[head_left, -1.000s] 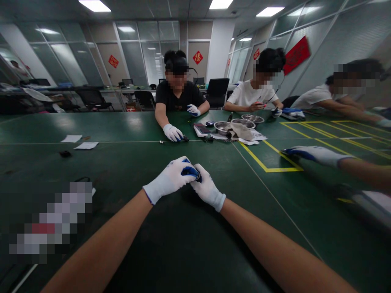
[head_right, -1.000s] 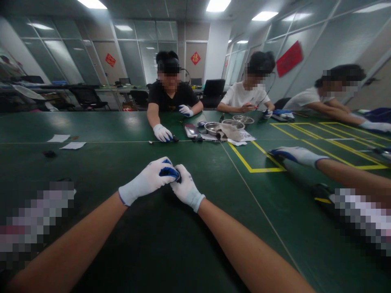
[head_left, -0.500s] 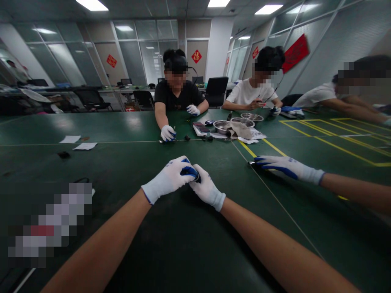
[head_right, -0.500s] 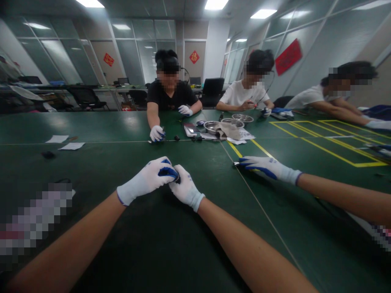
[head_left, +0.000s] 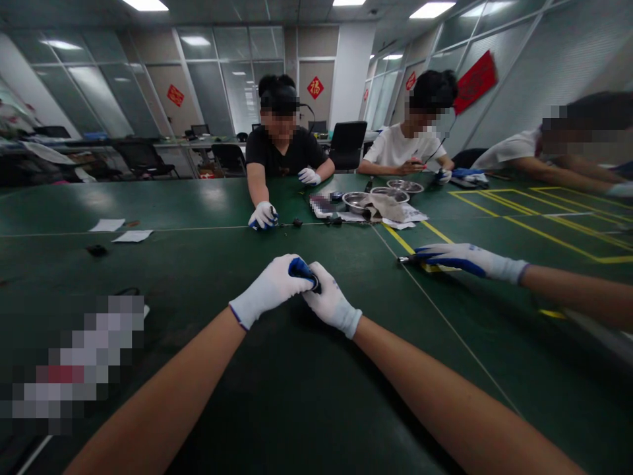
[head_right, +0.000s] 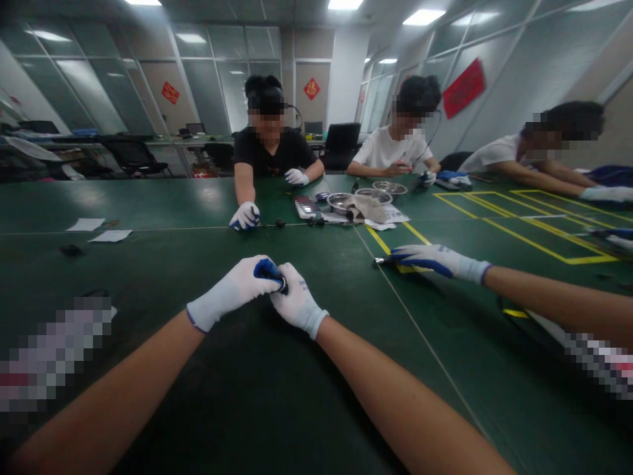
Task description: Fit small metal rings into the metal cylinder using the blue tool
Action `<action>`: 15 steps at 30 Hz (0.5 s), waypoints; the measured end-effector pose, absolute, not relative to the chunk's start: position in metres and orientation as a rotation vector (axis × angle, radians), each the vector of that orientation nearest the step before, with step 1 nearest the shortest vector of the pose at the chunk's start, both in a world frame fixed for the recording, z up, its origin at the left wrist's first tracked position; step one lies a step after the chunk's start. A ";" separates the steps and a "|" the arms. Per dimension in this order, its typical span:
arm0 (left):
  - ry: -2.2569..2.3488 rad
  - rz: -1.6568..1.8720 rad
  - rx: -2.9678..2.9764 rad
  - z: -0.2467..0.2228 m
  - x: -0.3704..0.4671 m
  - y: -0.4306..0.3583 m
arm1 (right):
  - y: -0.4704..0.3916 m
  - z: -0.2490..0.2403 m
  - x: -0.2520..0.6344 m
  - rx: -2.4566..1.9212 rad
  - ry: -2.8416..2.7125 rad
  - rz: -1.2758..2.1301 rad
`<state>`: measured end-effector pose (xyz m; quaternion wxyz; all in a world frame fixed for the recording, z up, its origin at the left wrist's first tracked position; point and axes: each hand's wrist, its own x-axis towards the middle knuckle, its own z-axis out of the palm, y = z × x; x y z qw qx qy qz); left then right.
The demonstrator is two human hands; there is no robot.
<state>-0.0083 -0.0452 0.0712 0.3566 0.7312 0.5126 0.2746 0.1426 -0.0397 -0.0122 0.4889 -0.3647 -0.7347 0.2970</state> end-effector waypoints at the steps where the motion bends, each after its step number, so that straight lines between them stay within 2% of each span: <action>1: 1.302 0.694 1.844 0.071 -0.009 -0.044 | -0.040 -0.012 0.142 -0.887 -1.793 0.722; 15: 1.420 0.712 1.854 0.067 -0.005 -0.043 | -0.039 -0.011 0.142 -0.889 -1.801 0.743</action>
